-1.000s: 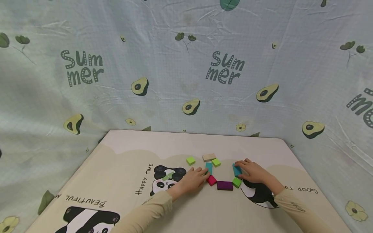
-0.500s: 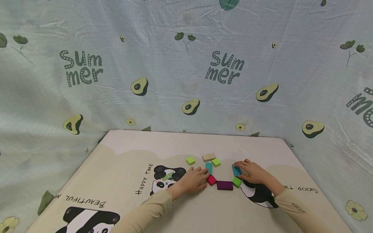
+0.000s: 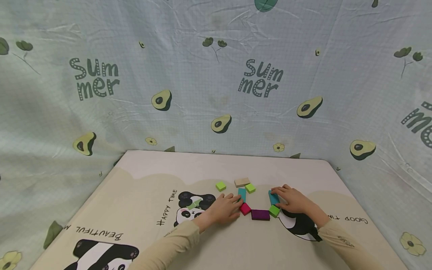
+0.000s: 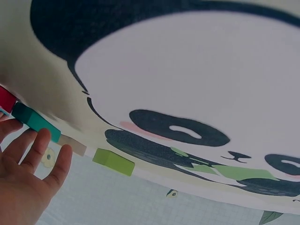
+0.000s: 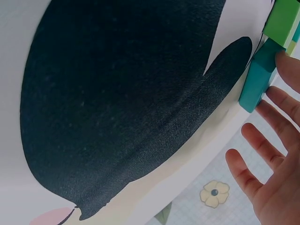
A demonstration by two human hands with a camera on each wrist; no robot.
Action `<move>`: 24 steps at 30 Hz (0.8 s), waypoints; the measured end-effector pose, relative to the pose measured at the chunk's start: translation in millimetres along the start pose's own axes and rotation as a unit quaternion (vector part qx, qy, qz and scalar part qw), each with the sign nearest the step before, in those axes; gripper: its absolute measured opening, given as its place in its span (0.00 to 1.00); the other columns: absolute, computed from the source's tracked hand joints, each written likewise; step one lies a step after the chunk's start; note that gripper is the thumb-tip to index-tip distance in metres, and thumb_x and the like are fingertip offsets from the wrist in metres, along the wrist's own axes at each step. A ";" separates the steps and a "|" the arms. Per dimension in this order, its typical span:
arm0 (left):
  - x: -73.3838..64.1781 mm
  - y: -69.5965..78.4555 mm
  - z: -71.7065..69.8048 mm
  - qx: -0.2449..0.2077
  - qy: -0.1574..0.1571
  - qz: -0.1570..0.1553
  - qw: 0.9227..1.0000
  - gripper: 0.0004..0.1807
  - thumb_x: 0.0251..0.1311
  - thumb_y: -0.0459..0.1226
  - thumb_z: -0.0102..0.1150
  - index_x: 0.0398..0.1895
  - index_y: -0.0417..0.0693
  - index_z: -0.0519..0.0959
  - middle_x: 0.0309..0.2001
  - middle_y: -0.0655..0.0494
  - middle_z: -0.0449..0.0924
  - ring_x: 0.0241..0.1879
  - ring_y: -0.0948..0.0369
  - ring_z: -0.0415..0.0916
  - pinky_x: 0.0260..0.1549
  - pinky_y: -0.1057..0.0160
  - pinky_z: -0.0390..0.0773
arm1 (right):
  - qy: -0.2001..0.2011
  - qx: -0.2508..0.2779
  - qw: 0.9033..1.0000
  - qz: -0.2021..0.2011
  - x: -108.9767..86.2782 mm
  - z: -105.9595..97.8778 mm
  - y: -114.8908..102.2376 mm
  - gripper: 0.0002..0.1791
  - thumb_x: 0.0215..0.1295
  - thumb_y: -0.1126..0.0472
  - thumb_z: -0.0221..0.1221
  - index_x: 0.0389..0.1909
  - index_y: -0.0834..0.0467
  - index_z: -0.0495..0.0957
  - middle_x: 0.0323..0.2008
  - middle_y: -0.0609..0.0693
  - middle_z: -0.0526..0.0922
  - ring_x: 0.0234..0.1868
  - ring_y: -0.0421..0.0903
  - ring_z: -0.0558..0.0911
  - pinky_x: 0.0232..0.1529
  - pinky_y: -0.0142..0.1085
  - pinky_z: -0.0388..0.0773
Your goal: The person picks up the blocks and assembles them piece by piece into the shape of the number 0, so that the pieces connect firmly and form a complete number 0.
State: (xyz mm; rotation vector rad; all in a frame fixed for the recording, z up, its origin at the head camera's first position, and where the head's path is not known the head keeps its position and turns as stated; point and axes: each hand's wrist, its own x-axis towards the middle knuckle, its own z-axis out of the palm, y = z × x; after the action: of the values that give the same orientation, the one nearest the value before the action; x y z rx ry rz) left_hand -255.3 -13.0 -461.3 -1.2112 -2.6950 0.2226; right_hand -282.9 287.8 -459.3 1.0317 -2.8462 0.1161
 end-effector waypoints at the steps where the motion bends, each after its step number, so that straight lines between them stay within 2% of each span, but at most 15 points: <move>1: 0.0 0.0 0.0 0.000 -0.001 0.000 1.000 0.26 0.62 0.51 0.42 0.62 0.55 0.64 0.62 0.59 0.64 0.58 0.61 0.65 0.50 0.57 0.68 | 0.000 0.001 1.000 0.001 -0.1 -0.1 -0.3 0.23 0.55 0.52 0.58 0.52 0.55 0.71 0.54 0.52 0.73 0.47 0.48 0.71 0.41 0.46 0.72; 16: -0.2 0.2 -2.1 -0.007 -0.005 -0.002 1.000 0.26 0.62 0.51 0.42 0.62 0.55 0.65 0.63 0.59 0.64 0.58 0.61 0.65 0.51 0.57 0.68 | -0.001 -0.004 1.000 0.013 1.0 1.2 0.7 0.23 0.54 0.51 0.59 0.51 0.56 0.71 0.52 0.52 0.73 0.48 0.50 0.72 0.41 0.46 0.73; 24: -0.4 -0.5 -0.9 -0.004 0.002 0.001 1.000 0.25 0.62 0.51 0.42 0.62 0.55 0.65 0.62 0.59 0.65 0.58 0.61 0.65 0.50 0.57 0.69 | 0.017 -0.014 1.000 0.014 -16.8 -3.3 12.4 0.22 0.53 0.53 0.61 0.49 0.55 0.72 0.49 0.52 0.75 0.42 0.46 0.72 0.38 0.41 0.73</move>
State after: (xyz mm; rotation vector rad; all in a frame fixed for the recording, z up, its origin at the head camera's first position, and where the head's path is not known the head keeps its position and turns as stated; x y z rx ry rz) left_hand -255.2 -13.5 -460.3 -1.2142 -2.6940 0.2104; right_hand -277.8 308.3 -458.6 0.9755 -2.8248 0.0945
